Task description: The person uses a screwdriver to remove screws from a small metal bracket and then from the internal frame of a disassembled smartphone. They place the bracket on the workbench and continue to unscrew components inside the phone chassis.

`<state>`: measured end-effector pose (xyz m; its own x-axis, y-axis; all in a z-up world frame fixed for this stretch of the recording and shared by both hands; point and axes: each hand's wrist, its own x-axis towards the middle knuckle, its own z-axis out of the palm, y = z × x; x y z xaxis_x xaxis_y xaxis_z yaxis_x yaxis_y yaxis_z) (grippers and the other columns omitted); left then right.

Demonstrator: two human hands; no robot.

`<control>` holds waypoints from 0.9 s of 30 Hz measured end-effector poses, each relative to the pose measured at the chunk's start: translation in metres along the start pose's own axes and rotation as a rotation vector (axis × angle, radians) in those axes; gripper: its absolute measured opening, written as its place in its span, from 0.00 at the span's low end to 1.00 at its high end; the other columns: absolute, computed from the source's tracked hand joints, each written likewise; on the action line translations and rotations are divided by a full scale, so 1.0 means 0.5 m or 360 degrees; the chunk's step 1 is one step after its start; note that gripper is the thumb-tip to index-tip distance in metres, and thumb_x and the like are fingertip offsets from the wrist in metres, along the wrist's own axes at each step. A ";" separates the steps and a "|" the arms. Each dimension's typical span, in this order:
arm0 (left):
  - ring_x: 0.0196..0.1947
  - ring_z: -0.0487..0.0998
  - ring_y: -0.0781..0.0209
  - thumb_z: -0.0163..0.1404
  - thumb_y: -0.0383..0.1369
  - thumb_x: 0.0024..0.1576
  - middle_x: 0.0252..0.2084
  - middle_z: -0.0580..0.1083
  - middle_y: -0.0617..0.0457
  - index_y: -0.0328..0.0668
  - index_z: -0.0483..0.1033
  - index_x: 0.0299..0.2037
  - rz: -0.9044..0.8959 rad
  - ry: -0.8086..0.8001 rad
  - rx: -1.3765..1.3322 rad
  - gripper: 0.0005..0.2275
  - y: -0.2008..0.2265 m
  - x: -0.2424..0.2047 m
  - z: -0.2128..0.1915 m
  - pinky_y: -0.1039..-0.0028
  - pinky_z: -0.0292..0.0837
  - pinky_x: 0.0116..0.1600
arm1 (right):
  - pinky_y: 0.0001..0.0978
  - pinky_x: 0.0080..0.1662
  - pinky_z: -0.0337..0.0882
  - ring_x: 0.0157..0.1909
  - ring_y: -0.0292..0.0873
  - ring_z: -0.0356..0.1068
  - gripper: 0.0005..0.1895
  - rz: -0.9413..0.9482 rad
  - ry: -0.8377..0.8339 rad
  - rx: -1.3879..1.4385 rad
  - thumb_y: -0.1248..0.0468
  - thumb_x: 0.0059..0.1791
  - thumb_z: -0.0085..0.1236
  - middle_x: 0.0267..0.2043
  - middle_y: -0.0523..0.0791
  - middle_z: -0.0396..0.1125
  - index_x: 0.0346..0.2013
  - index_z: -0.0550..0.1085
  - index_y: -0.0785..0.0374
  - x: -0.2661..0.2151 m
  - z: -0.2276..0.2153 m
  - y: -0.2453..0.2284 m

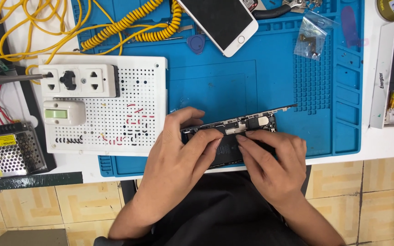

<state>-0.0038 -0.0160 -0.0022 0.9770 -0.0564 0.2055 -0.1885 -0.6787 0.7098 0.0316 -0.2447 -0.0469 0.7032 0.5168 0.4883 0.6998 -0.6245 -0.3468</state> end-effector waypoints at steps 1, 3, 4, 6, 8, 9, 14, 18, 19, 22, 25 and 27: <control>0.56 0.80 0.41 0.57 0.29 0.70 0.60 0.67 0.34 0.38 0.80 0.52 0.0000 -0.0004 -0.0001 0.05 0.000 0.001 -0.001 0.57 0.84 0.54 | 0.42 0.49 0.65 0.48 0.49 0.73 0.07 0.0004 -0.0001 -0.0001 0.67 0.60 0.68 0.54 0.47 0.78 0.52 0.84 0.58 0.000 0.001 -0.002; 0.55 0.80 0.41 0.57 0.29 0.70 0.60 0.67 0.34 0.37 0.79 0.53 0.0017 0.0005 -0.0002 0.06 0.001 0.002 -0.002 0.57 0.84 0.54 | 0.40 0.54 0.68 0.49 0.50 0.74 0.08 -0.0107 0.0028 -0.0084 0.66 0.60 0.68 0.56 0.51 0.78 0.55 0.86 0.59 0.000 0.002 -0.004; 0.55 0.80 0.41 0.57 0.29 0.70 0.60 0.67 0.34 0.37 0.79 0.53 0.0018 0.0005 -0.0004 0.06 0.000 0.002 -0.002 0.57 0.84 0.54 | 0.40 0.54 0.68 0.49 0.50 0.74 0.08 -0.0108 0.0028 -0.0086 0.66 0.60 0.68 0.56 0.51 0.78 0.55 0.86 0.59 -0.002 0.001 -0.002; 0.55 0.81 0.41 0.57 0.29 0.70 0.60 0.67 0.34 0.38 0.80 0.52 0.0012 0.0009 0.0005 0.05 0.000 0.001 0.000 0.56 0.84 0.54 | 0.40 0.57 0.69 0.53 0.52 0.75 0.11 -0.0126 -0.0004 -0.0060 0.67 0.61 0.65 0.60 0.53 0.78 0.58 0.85 0.61 -0.005 -0.002 0.002; 0.55 0.81 0.41 0.57 0.29 0.70 0.60 0.67 0.34 0.37 0.80 0.52 0.0016 0.0013 0.0000 0.05 0.000 0.002 -0.001 0.57 0.84 0.54 | 0.40 0.57 0.68 0.54 0.52 0.74 0.12 -0.0129 -0.0029 -0.0077 0.64 0.61 0.64 0.61 0.52 0.77 0.59 0.85 0.60 -0.005 -0.004 0.002; 0.55 0.80 0.40 0.57 0.29 0.70 0.60 0.67 0.34 0.37 0.80 0.52 0.0017 0.0017 -0.0008 0.05 0.000 0.002 -0.001 0.57 0.84 0.55 | 0.41 0.57 0.66 0.55 0.52 0.74 0.13 -0.0131 -0.0059 -0.0093 0.62 0.62 0.63 0.62 0.51 0.77 0.60 0.85 0.59 -0.005 -0.005 0.002; 0.56 0.80 0.41 0.57 0.29 0.70 0.60 0.67 0.34 0.38 0.80 0.52 0.0003 -0.0013 -0.0003 0.05 0.002 0.002 -0.003 0.56 0.83 0.55 | 0.40 0.56 0.64 0.55 0.50 0.74 0.12 -0.0115 -0.0062 -0.0133 0.62 0.62 0.62 0.62 0.48 0.78 0.59 0.86 0.58 -0.001 -0.001 0.002; 0.57 0.80 0.39 0.57 0.29 0.70 0.60 0.68 0.34 0.38 0.79 0.52 0.0002 -0.0026 0.0001 0.05 0.003 0.002 -0.005 0.56 0.83 0.57 | 0.40 0.55 0.64 0.54 0.49 0.74 0.12 -0.0104 -0.0055 -0.0132 0.62 0.62 0.61 0.61 0.47 0.79 0.58 0.86 0.58 0.004 -0.002 0.000; 0.57 0.80 0.39 0.57 0.29 0.70 0.60 0.68 0.34 0.38 0.79 0.52 0.0003 -0.0024 0.0002 0.05 0.003 0.001 -0.005 0.56 0.83 0.57 | 0.40 0.55 0.64 0.54 0.49 0.74 0.12 -0.0105 -0.0054 -0.0132 0.62 0.62 0.61 0.61 0.47 0.79 0.58 0.86 0.58 0.005 -0.002 -0.002; 0.57 0.80 0.40 0.57 0.29 0.70 0.60 0.67 0.35 0.38 0.79 0.53 0.0006 -0.0015 -0.0010 0.05 0.002 0.002 -0.006 0.56 0.83 0.56 | 0.39 0.54 0.65 0.54 0.49 0.74 0.12 -0.0105 -0.0045 -0.0138 0.63 0.62 0.61 0.61 0.47 0.79 0.57 0.86 0.59 0.010 -0.003 -0.003; 0.58 0.79 0.39 0.58 0.28 0.70 0.59 0.68 0.34 0.37 0.79 0.53 0.0023 -0.0003 -0.0007 0.06 0.003 0.001 -0.007 0.56 0.83 0.57 | 0.39 0.55 0.65 0.55 0.49 0.74 0.12 -0.0112 -0.0046 -0.0160 0.63 0.62 0.61 0.61 0.46 0.79 0.58 0.86 0.58 0.009 -0.001 -0.004; 0.59 0.78 0.39 0.57 0.28 0.70 0.59 0.68 0.35 0.37 0.79 0.52 0.0017 -0.0016 0.0002 0.05 0.003 0.003 -0.008 0.56 0.82 0.58 | 0.39 0.54 0.65 0.54 0.49 0.74 0.11 -0.0108 -0.0036 -0.0170 0.63 0.62 0.61 0.61 0.47 0.79 0.58 0.86 0.57 0.011 -0.001 -0.004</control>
<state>-0.0028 -0.0141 0.0018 0.9759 -0.0714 0.2063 -0.1990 -0.6789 0.7067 0.0342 -0.2410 -0.0429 0.6584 0.5722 0.4890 0.7292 -0.6460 -0.2258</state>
